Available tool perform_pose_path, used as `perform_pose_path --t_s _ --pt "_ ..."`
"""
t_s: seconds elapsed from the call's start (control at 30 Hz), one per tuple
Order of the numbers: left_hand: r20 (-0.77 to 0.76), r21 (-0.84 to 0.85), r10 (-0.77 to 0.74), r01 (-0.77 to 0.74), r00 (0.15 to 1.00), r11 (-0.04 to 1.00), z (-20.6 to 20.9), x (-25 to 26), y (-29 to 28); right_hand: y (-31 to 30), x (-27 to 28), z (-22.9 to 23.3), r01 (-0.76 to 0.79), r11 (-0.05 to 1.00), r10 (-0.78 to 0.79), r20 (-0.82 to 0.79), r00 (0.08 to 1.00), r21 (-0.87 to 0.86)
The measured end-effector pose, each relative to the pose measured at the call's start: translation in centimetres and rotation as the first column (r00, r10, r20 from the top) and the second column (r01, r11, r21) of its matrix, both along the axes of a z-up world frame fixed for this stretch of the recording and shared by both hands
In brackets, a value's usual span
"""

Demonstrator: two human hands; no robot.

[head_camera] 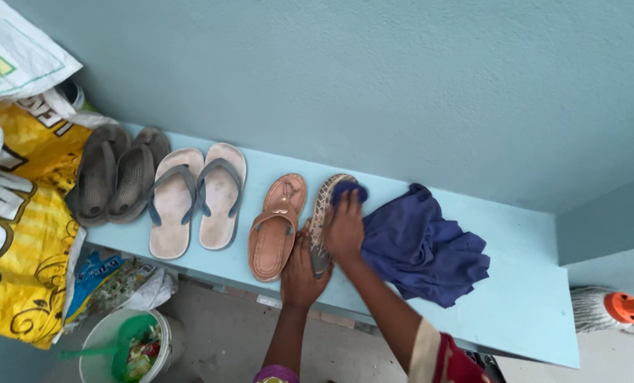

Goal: The person wipes a pair of beige sandals with a blue cloth on a light blue shelf. They turn the sandals over to clean the soles and then wipe the upper surfaces, handling one sandal at a time.

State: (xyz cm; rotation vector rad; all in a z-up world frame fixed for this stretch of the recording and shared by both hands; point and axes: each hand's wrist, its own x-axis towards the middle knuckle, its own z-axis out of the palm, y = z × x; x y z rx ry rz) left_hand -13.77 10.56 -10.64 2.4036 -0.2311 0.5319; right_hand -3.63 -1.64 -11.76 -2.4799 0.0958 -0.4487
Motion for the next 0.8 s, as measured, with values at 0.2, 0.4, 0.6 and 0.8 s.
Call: perform_pose_path --t_s 0.2,0.4,0.6,0.8 --pt "-0.021 0.020 0.000 0.000 1.000 1.000 0.1 0.0 -0.1 -0.7 -2.1 0.5 -0.231 0.917 0.212 -0.094 0.973 -0.326" --pt "0.016 -0.051 -0.027 0.027 1.000 0.998 0.7 0.1 -0.1 -2.2 7.4 3.0 -0.061 0.975 0.007 -0.245 0.970 -0.212" --pt "0.077 -0.030 0.000 0.003 0.997 1.000 -0.2 0.1 -0.2 -0.4 0.9 2.2 -0.422 0.849 0.446 0.003 0.895 -0.319" --pt "-0.049 -0.086 0.028 -0.032 0.998 0.996 0.5 0.3 -0.3 -4.6 -8.0 3.3 -0.491 0.837 0.507 0.007 0.862 -0.240"
